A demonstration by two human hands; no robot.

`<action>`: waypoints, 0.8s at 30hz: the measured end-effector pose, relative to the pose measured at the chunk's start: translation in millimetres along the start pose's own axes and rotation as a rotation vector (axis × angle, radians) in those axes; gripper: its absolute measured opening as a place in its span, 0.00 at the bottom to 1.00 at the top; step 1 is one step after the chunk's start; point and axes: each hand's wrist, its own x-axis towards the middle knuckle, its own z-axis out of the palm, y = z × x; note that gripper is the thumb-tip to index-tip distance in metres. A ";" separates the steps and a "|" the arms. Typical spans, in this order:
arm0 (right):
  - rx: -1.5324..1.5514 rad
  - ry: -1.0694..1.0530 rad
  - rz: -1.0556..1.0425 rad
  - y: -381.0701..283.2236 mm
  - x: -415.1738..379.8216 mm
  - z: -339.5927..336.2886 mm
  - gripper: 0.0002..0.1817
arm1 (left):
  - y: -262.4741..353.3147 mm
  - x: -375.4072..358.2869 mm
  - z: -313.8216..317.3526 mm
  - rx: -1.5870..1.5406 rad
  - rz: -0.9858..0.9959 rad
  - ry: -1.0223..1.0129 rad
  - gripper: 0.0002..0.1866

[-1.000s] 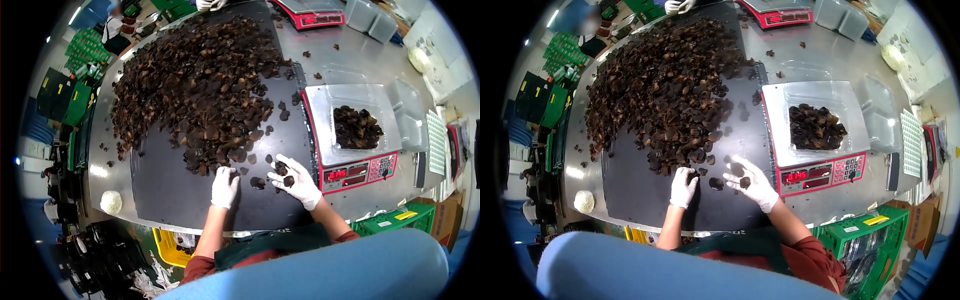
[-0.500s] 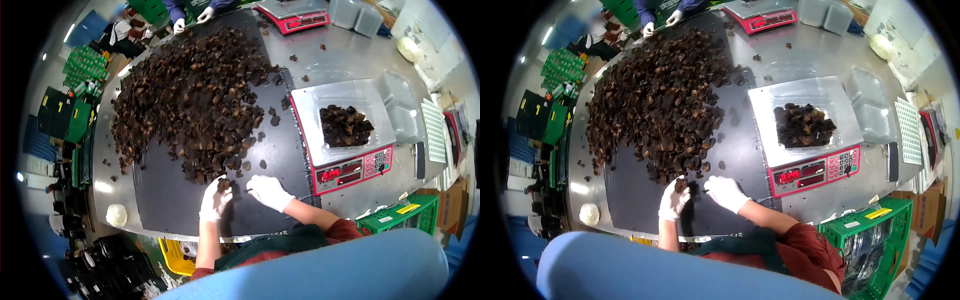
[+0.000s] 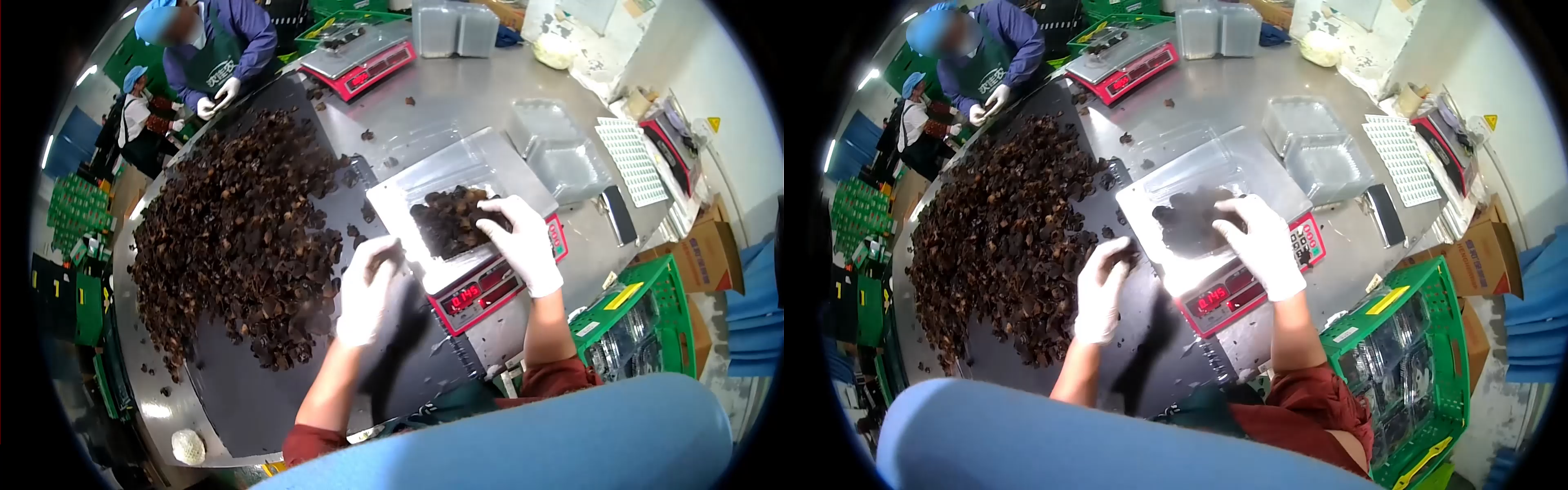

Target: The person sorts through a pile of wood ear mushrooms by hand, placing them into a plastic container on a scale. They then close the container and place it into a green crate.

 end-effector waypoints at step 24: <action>0.074 -0.073 -0.085 39.4 48.2 22.9 0.18 | -28.7 34.2 51.5 0.879 0.599 -0.270 0.33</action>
